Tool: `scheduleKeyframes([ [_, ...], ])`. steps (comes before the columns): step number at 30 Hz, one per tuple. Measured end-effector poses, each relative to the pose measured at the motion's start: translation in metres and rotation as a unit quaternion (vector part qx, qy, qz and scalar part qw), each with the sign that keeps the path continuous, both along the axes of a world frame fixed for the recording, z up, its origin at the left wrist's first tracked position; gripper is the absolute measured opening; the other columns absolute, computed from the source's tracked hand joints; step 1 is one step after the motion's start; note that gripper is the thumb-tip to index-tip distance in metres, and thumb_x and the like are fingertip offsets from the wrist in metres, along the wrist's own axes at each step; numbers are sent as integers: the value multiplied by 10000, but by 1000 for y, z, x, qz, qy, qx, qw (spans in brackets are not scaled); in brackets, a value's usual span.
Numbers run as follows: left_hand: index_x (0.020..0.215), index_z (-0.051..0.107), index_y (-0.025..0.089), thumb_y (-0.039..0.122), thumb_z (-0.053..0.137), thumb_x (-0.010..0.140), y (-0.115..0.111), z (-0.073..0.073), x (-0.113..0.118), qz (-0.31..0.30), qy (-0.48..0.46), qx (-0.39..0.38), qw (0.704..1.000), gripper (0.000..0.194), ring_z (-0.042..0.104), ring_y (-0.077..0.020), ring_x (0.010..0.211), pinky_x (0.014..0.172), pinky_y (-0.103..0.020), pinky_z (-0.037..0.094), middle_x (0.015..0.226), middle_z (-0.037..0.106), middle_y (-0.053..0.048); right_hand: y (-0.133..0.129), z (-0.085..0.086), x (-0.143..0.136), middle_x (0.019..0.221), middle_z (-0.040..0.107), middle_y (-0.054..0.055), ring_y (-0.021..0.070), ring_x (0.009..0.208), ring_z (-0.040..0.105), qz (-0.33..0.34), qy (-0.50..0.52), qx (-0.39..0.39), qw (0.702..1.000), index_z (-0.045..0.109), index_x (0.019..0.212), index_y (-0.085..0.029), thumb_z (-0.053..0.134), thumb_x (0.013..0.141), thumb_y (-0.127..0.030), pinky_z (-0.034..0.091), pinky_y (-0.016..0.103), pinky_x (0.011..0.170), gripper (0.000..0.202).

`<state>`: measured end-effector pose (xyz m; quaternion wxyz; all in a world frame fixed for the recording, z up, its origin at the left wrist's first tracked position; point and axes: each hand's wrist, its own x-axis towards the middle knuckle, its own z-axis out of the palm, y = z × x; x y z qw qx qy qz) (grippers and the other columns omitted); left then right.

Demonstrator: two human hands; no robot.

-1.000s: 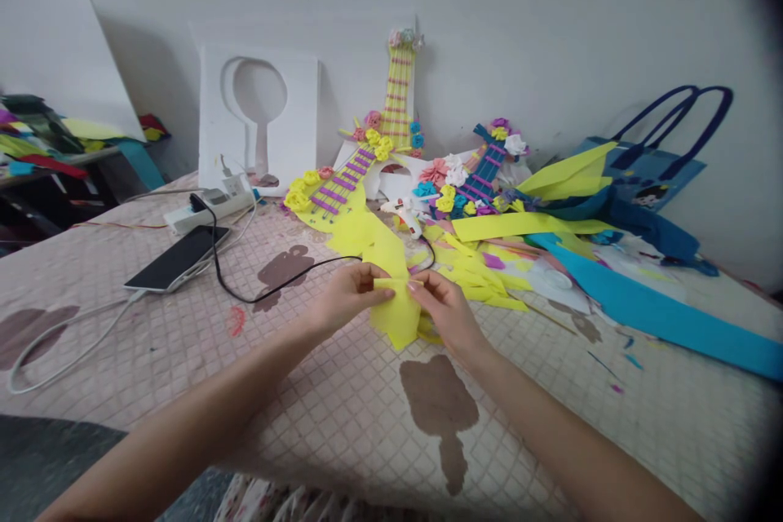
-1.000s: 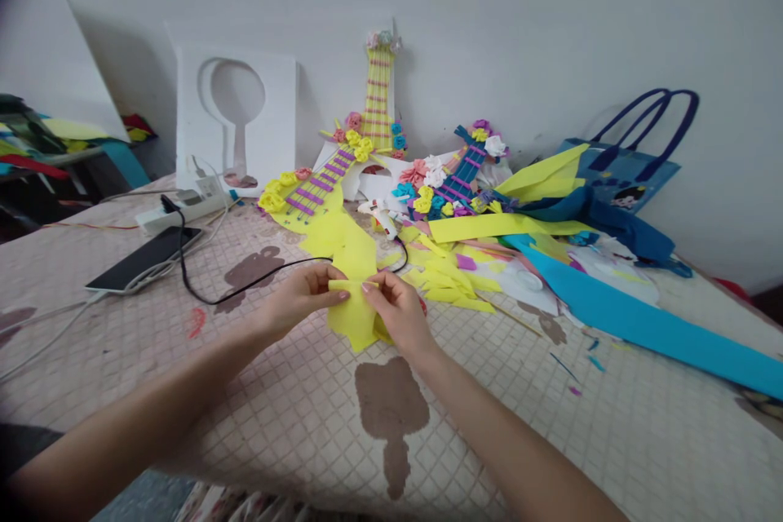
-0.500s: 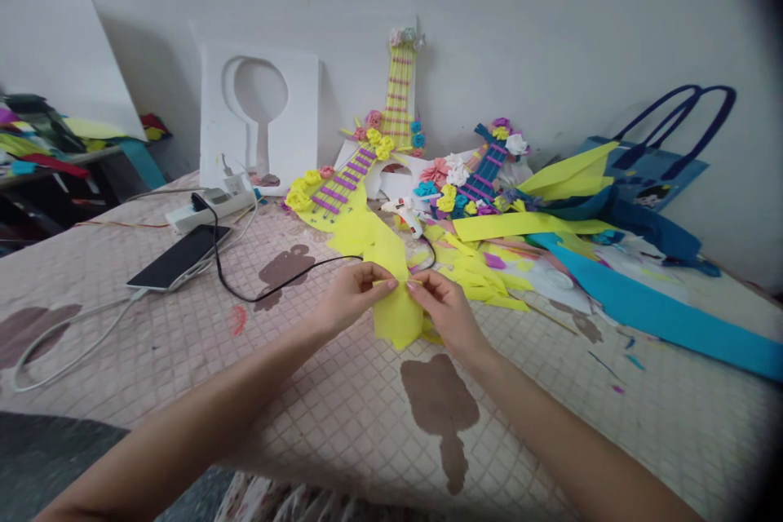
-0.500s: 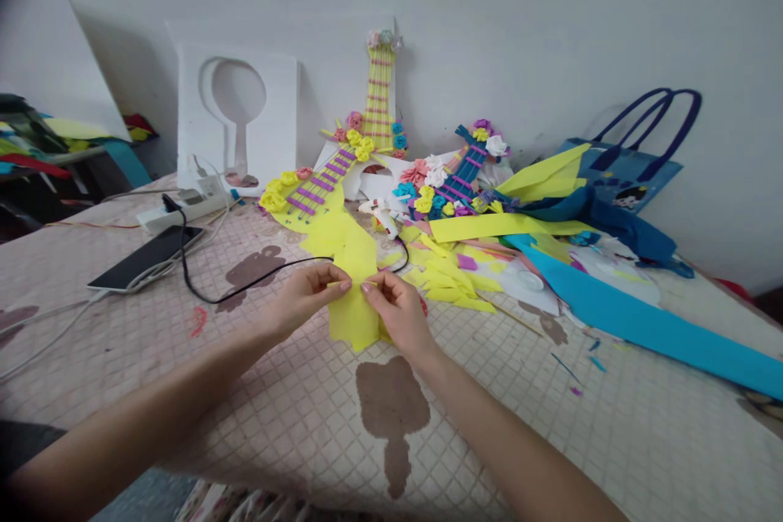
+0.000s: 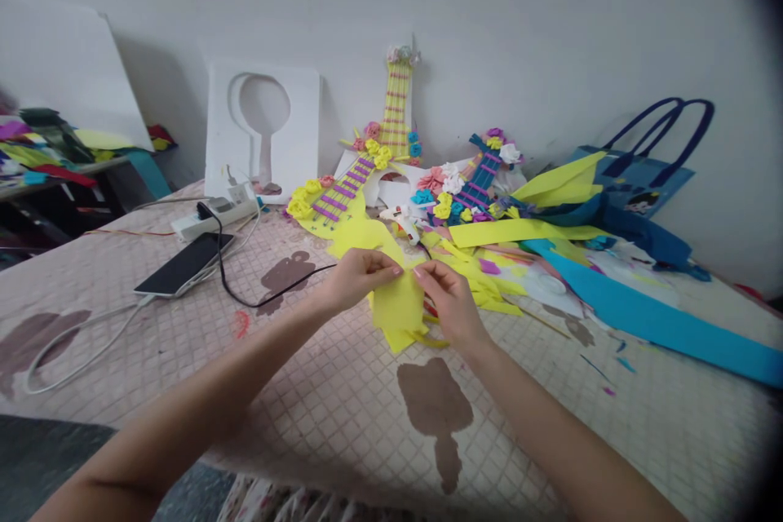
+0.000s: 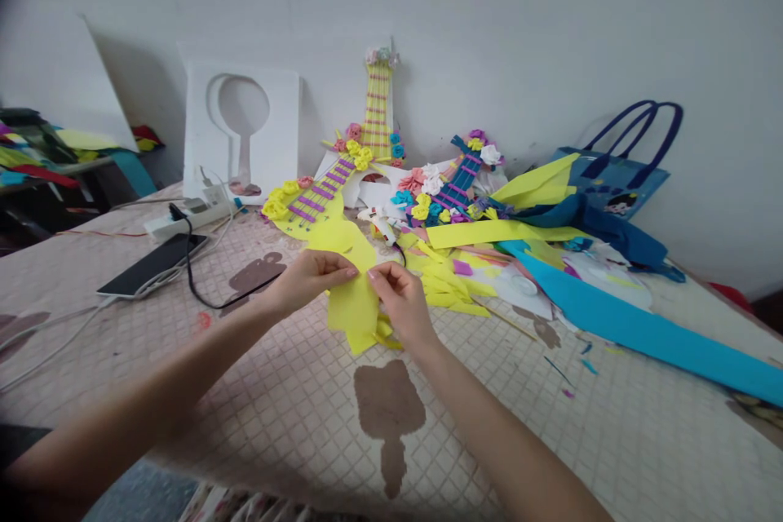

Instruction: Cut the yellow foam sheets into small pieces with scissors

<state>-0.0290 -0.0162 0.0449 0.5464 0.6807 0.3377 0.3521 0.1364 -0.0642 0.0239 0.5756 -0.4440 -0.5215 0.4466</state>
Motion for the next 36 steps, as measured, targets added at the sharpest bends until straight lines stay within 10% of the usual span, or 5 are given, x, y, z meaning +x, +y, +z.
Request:
scheduleKeyframes([
  [7, 868, 658, 124, 533, 556, 749, 13, 12, -1, -21, -2, -92, 996, 439, 617, -175, 665, 632, -299, 473, 763, 672, -92, 10, 5, 1, 607, 493, -29, 109, 557, 439, -51, 65, 0, 997, 573, 710, -190, 659, 700, -390, 389, 220, 507, 218],
  [16, 1039, 607, 102, 767, 210, 728, 15, -15, -13, -275, 21, -314, 908, 834, 646, -235, 758, 688, -351, 485, 905, 681, -175, 14, -7, 8, 566, 512, -45, 95, 495, 419, -94, 63, -32, 993, 580, 691, -191, 663, 696, -393, 349, 218, 472, 218],
  [25, 841, 651, 98, 519, 635, 693, 6, -23, -2, -40, -32, -216, 975, 447, 622, -169, 701, 665, -292, 482, 845, 679, -116, 11, -17, 1, 609, 521, -29, 97, 515, 440, -63, 17, -39, 997, 578, 699, -182, 652, 712, -408, 356, 214, 468, 238],
  [36, 790, 627, 91, 414, 683, 683, 6, -28, -5, -8, -31, -183, 983, 345, 606, -136, 659, 652, -286, 498, 764, 639, -64, 7, -18, 2, 583, 484, -45, 95, 504, 442, 28, 85, -106, 990, 500, 663, -190, 664, 708, -389, 378, 220, 495, 261],
])
